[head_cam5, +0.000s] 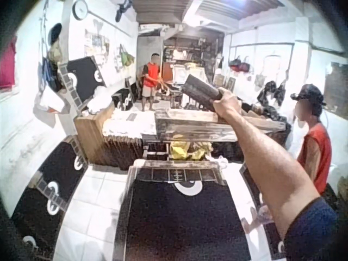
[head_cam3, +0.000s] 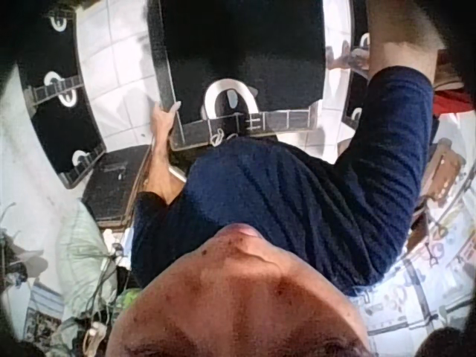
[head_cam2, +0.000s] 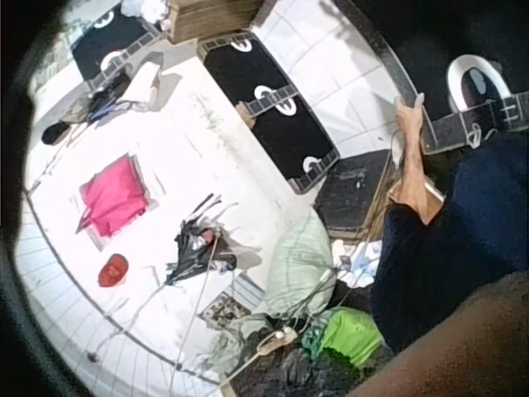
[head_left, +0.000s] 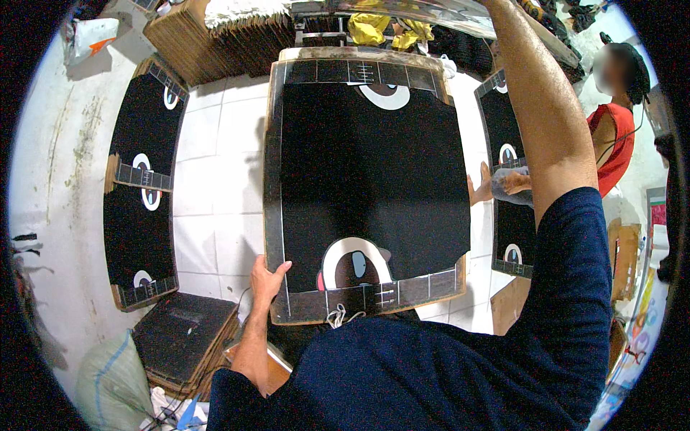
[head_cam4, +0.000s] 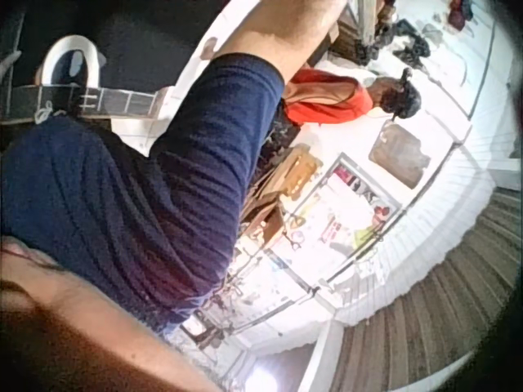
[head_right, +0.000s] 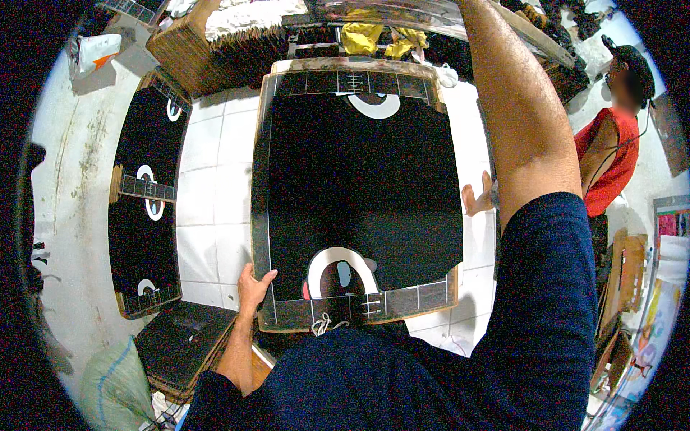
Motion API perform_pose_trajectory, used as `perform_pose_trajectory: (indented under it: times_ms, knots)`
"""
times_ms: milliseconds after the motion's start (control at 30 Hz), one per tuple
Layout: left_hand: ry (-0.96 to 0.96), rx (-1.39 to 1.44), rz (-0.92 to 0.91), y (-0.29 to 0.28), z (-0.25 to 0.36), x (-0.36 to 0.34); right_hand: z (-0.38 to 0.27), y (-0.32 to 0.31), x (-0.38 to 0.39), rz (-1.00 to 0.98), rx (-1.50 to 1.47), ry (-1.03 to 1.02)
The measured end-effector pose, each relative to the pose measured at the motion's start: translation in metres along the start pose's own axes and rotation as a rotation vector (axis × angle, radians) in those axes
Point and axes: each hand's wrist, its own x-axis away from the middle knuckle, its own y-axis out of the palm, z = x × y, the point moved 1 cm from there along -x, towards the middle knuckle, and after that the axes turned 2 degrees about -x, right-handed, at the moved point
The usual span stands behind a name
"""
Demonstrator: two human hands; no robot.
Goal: The person screen prints a design onto a black skateboard deck. They repeatedly place a screen printing frame over the deck, pull a squeegee across the screen to transfer ink, and lift the frame to reveal the printed graphic.
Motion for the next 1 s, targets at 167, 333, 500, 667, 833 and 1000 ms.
perform_pose_trajectory:
  times_ms: [167,333,500,667,833,1000]
  knots:
    - [0.0,0.004,0.025,0.004,0.004,-0.005,0.001,0.0,-0.004,-0.017,0.01,-0.007]
    - [-0.009,-0.032,0.02,0.0,0.01,-0.012,-0.001,-0.005,-0.008,-0.015,0.021,-0.001]
    - [0.008,-0.005,0.039,-0.001,0.017,-0.013,0.0,-0.015,-0.005,-0.023,-0.047,-0.001]
    - [-0.019,-0.024,0.025,-0.004,0.022,-0.013,0.006,-0.015,-0.012,-0.017,-0.041,0.005]
    - [-0.029,-0.03,0.036,-0.005,0.027,-0.017,0.005,-0.011,-0.029,-0.012,-0.004,-0.133]
    - [-0.071,-0.01,-0.004,-0.005,0.023,-0.019,0.009,-0.009,-0.036,-0.043,-0.044,-0.045]
